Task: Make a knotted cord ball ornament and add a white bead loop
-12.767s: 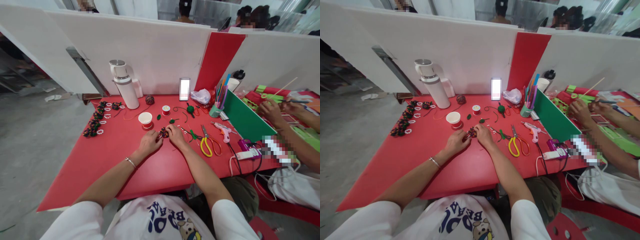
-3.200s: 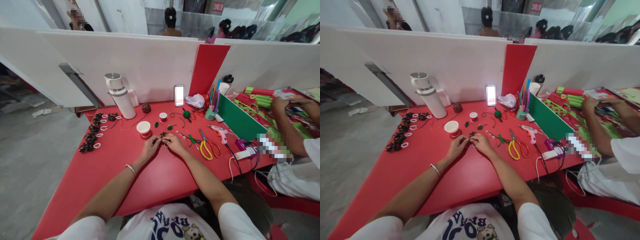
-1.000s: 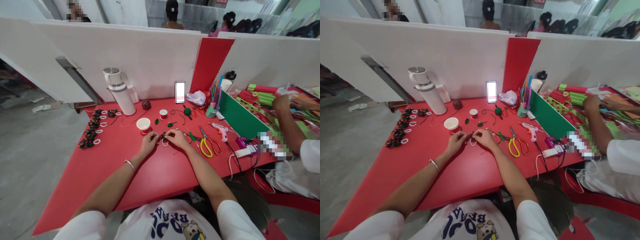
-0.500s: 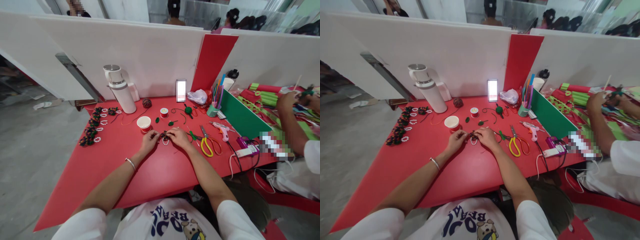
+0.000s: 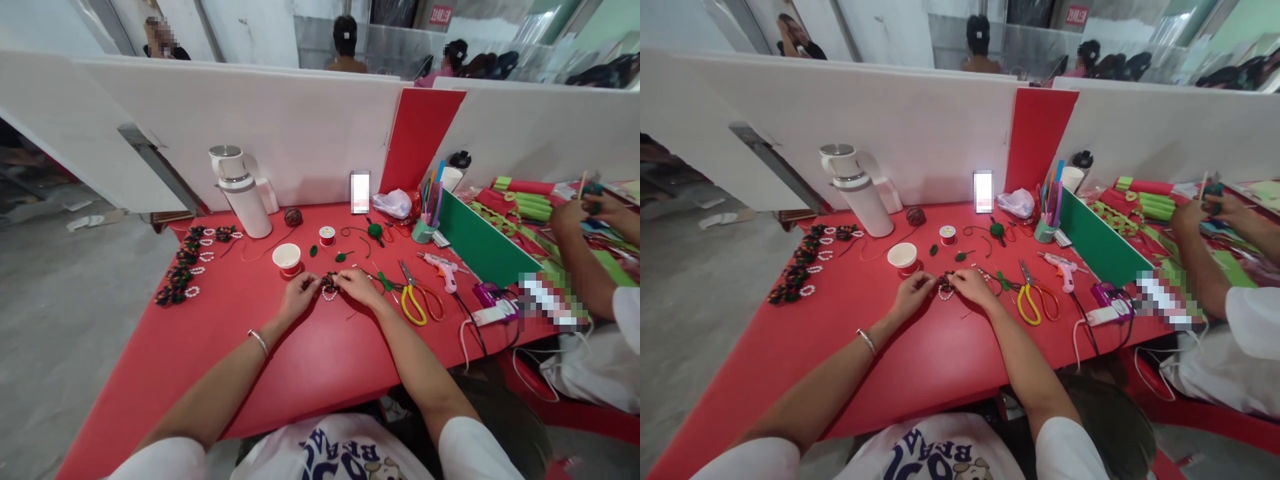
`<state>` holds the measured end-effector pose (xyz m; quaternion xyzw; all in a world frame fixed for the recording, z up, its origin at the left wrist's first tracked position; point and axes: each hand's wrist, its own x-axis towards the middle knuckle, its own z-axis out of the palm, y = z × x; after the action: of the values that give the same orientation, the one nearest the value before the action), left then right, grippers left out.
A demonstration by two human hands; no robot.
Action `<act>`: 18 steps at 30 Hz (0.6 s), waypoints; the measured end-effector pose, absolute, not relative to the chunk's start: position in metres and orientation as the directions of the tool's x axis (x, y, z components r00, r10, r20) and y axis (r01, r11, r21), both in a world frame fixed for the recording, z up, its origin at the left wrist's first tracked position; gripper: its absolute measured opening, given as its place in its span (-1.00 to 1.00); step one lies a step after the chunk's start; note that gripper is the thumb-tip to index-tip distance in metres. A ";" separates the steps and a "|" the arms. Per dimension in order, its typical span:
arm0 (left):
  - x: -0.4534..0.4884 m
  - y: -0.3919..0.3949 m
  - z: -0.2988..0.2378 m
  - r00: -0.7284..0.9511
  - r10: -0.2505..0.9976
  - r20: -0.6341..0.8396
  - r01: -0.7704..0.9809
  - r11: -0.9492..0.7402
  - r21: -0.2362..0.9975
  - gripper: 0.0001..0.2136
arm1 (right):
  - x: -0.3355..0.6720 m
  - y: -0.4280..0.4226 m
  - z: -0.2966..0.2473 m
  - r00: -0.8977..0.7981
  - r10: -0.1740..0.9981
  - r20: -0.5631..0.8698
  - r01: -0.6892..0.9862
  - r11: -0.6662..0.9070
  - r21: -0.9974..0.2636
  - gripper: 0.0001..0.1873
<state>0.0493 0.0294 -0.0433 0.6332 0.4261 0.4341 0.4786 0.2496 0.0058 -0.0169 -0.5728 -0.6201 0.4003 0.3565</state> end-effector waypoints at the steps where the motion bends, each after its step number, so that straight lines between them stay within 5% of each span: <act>1: 0.049 0.029 -0.044 0.283 0.948 0.147 0.113 -0.185 0.976 -0.72 | 0.249 0.006 -0.018 -0.094 0.992 -0.086 0.305 -0.053 -0.951 -0.61; 4: 0.048 0.029 -0.046 0.344 0.924 0.166 0.096 -0.210 0.973 -0.72 | 0.246 0.007 -0.020 -0.125 0.964 -0.236 0.022 -0.235 -0.972 -0.65; 9: 0.048 0.028 -0.044 0.429 0.887 0.172 0.107 -0.239 0.965 -0.74 | 0.241 0.006 -0.018 -0.125 0.958 -0.260 -0.087 -0.271 -0.959 -0.71; 13: 0.049 0.028 -0.042 0.439 0.886 0.151 0.095 -0.213 0.972 -0.73 | 0.234 0.005 -0.022 -0.114 0.977 -0.180 -0.049 -0.187 -0.981 -0.77; 18: 0.049 0.028 -0.044 0.436 0.890 0.130 0.109 -0.196 0.975 -0.72 | 0.231 0.004 -0.027 -0.088 0.996 -0.014 0.191 0.003 -0.982 -0.80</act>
<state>0.0494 0.0282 -0.0443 0.6736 0.3708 0.3798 0.5143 0.2306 0.0039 -0.0275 -0.5243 -0.5661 0.4726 0.4257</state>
